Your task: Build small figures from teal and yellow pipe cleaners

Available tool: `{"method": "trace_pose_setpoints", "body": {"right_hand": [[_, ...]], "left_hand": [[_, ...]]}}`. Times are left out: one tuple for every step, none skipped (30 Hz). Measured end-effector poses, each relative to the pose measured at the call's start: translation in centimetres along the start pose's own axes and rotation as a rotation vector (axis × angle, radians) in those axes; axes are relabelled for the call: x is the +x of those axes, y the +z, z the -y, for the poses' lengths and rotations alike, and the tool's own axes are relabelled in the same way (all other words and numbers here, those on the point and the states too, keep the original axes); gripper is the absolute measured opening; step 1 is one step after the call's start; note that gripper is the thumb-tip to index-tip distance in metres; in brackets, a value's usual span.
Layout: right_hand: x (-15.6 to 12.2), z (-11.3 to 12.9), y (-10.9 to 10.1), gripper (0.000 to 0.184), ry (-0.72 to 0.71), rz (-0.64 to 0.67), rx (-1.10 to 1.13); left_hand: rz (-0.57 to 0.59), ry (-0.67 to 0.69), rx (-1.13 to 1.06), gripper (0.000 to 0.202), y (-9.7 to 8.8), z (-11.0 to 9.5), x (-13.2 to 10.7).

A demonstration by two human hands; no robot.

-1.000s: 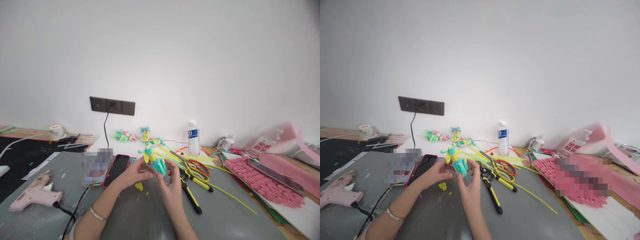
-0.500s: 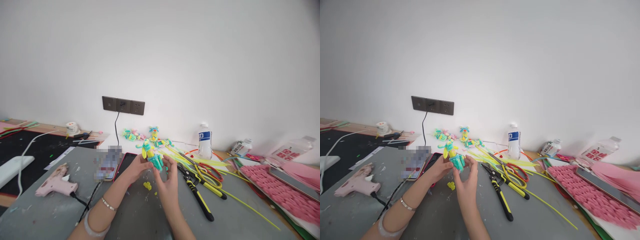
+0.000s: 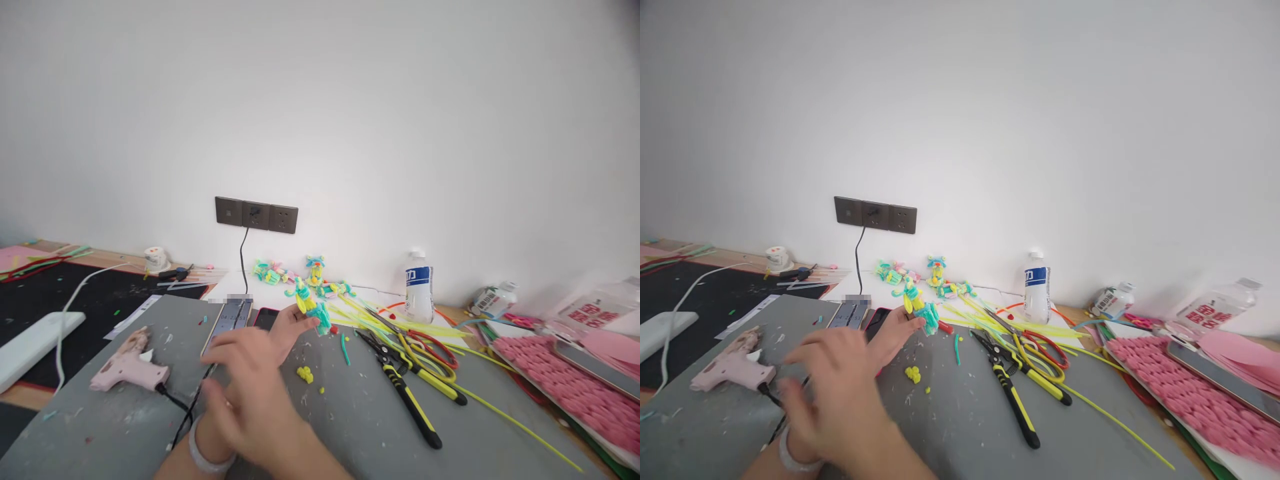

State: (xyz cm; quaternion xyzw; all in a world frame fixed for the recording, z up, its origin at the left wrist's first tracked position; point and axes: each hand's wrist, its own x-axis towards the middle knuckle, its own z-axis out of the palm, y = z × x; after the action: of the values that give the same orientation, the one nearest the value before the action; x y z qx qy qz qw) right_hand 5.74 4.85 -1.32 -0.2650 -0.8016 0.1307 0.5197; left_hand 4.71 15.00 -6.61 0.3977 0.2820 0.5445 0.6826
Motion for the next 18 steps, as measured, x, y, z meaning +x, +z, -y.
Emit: {"method": "trace_pose_setpoints", "body": {"right_hand": [[0.9, 0.8, 1.8, 0.018, 0.011, 0.117, -0.049], [1.6, 1.4, 3.7, 0.026, 0.054, 0.253, -0.110], [2.2, 1.8, 5.7, 0.038, 0.116, 0.363, -0.170], [2.7, 2.1, 7.8, 0.049, 0.166, 0.454, -0.222], [3.2, 2.1, 9.7, 0.056, 0.223, 0.514, -0.273], [3.6, 1.9, 11.6, 0.062, 0.285, 0.550, -0.324], [4.0, 1.5, 13.4, 0.068, 0.320, 0.605, -0.364], [4.4, 1.0, 14.9, 0.072, 0.351, 0.650, -0.398], [4.7, 0.3, 16.1, 0.073, 0.391, 0.694, -0.418], [5.1, -0.5, 17.1, 0.074, 0.426, 0.740, -0.421], [5.4, -1.3, 17.9, 0.077, 0.445, 0.772, -0.407], [5.7, -2.0, 18.4, 0.082, 0.457, 0.793, -0.384], [5.9, -2.6, 18.7, 0.086, 0.460, 0.808, -0.356], [6.0, -3.1, 18.8, 0.087, 0.455, 0.813, -0.329], [6.0, -3.5, 18.8, 0.084, 0.444, 0.809, -0.307], [6.0, -3.7, 18.7, 0.076, 0.423, 0.800, -0.294], [5.9, -3.7, 18.5, 0.066, 0.395, 0.788, -0.288], [5.8, -3.6, 18.2, 0.057, 0.364, 0.768, -0.288]], "left_hand": [[0.024, -0.026, -0.001, 0.030, 0.0, 0.0, 0.1], [0.053, -0.057, -0.006, 0.032, 0.0, -0.1, 0.2], [0.069, -0.073, -0.011, 0.034, 0.0, -0.1, 0.3], [0.079, -0.088, -0.015, 0.035, -0.1, 0.0, 0.4], [0.087, -0.101, -0.017, 0.035, -0.2, 0.1, 0.5], [0.095, -0.112, -0.019, 0.035, -0.2, 0.2, 0.7], [0.103, -0.122, -0.019, 0.036, -0.3, 0.3, 0.8], [0.110, -0.131, -0.019, 0.036, -0.4, 0.4, 0.8], [0.115, -0.138, -0.018, 0.036, -0.5, 0.5, 0.9], [0.118, -0.143, -0.019, 0.036, -0.6, 0.5, 1.0], [0.118, -0.148, -0.022, 0.036, -0.7, 0.5, 1.0], [0.117, -0.151, -0.026, 0.037, -0.7, 0.4, 1.0], [0.115, -0.154, -0.032, 0.037, -0.8, 0.3, 1.1], [0.112, -0.156, -0.039, 0.037, -0.8, 0.3, 1.1], [0.111, -0.158, -0.047, 0.038, -0.9, 0.2, 1.1], [0.110, -0.159, -0.053, 0.038, -0.9, 0.2, 1.1], [0.110, -0.160, -0.058, 0.037, -0.9, 0.1, 1.1], [0.109, -0.161, -0.063, 0.037, -0.9, 0.1, 1.0]]}}
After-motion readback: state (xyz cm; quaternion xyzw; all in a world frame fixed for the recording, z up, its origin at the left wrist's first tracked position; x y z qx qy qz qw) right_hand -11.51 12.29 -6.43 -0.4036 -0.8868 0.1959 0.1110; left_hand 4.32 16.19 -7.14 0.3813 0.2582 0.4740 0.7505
